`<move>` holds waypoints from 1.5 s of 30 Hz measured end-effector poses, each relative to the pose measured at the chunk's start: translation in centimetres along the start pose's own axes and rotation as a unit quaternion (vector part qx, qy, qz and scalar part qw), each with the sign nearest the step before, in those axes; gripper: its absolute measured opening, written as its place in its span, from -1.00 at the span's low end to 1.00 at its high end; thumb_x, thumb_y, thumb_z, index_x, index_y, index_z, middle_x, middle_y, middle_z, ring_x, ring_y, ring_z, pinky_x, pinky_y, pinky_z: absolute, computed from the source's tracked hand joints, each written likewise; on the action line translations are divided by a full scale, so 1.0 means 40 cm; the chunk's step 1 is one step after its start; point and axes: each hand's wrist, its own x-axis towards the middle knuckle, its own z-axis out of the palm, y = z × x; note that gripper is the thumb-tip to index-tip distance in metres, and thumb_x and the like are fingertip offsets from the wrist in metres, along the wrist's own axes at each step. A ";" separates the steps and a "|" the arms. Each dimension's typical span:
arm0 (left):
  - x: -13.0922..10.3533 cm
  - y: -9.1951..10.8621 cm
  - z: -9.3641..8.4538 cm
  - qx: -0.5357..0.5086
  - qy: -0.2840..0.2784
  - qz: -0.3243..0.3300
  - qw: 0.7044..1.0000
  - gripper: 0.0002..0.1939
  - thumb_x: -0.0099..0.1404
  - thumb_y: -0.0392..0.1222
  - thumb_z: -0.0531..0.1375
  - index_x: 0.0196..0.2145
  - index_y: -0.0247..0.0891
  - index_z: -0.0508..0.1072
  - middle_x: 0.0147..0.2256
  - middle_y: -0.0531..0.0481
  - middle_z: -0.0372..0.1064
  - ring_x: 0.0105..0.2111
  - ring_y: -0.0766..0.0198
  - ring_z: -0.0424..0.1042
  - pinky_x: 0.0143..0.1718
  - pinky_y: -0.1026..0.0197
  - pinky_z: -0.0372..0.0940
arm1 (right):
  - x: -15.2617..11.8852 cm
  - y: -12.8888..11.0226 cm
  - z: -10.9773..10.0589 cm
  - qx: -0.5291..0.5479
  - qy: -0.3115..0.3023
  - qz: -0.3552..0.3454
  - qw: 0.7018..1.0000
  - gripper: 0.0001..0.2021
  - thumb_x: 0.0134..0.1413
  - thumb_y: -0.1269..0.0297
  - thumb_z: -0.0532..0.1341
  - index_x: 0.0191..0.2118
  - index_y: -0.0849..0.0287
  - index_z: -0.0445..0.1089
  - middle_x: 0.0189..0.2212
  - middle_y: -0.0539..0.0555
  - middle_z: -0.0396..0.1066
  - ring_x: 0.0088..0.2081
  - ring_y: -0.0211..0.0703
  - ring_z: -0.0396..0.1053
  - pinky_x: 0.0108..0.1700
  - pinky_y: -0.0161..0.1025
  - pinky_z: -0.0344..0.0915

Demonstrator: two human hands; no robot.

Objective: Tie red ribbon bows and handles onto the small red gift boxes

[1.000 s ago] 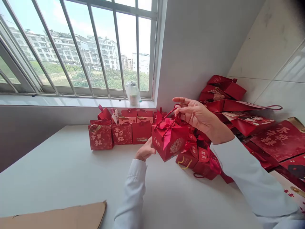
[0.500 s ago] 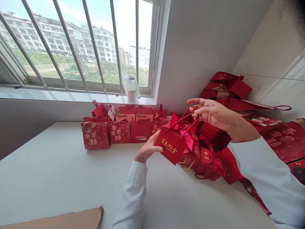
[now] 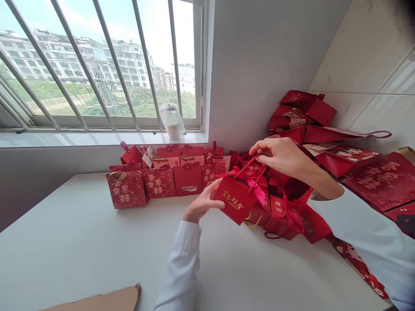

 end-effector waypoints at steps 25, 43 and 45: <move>0.037 -0.074 -0.004 -0.188 0.115 -0.052 0.974 -0.36 0.13 0.25 0.20 -0.01 -0.30 0.42 -0.16 -0.15 0.52 -0.01 -0.03 0.42 0.06 -0.02 0.28 | 0.032 -0.093 -0.064 0.142 0.028 -0.027 0.989 -0.69 -0.19 0.57 0.11 -0.31 0.14 0.47 -0.33 -0.04 0.47 -0.66 -0.43 0.31 -0.51 -0.39 0.27; 0.024 0.032 0.059 0.056 0.057 0.131 0.988 0.34 -0.25 -0.05 0.50 0.31 0.04 -0.27 0.26 -0.18 0.01 0.23 -0.08 0.09 0.15 0.00 0.14 | 0.094 -0.166 -0.049 0.121 -0.054 0.019 0.991 -0.77 -0.20 0.65 0.15 -0.44 0.20 0.42 -0.45 0.05 0.47 -0.63 -0.22 0.42 -0.57 -0.30 0.35; 0.020 0.029 0.060 0.054 0.075 0.103 0.990 0.22 -0.19 -0.09 0.48 0.30 0.00 -0.13 0.20 -0.17 0.15 0.15 -0.10 0.21 0.07 0.00 0.24 | 0.100 -0.164 -0.046 0.136 -0.060 0.017 0.989 -0.78 -0.18 0.67 0.17 -0.48 0.20 0.42 -0.50 0.04 0.45 -0.62 -0.22 0.43 -0.56 -0.31 0.35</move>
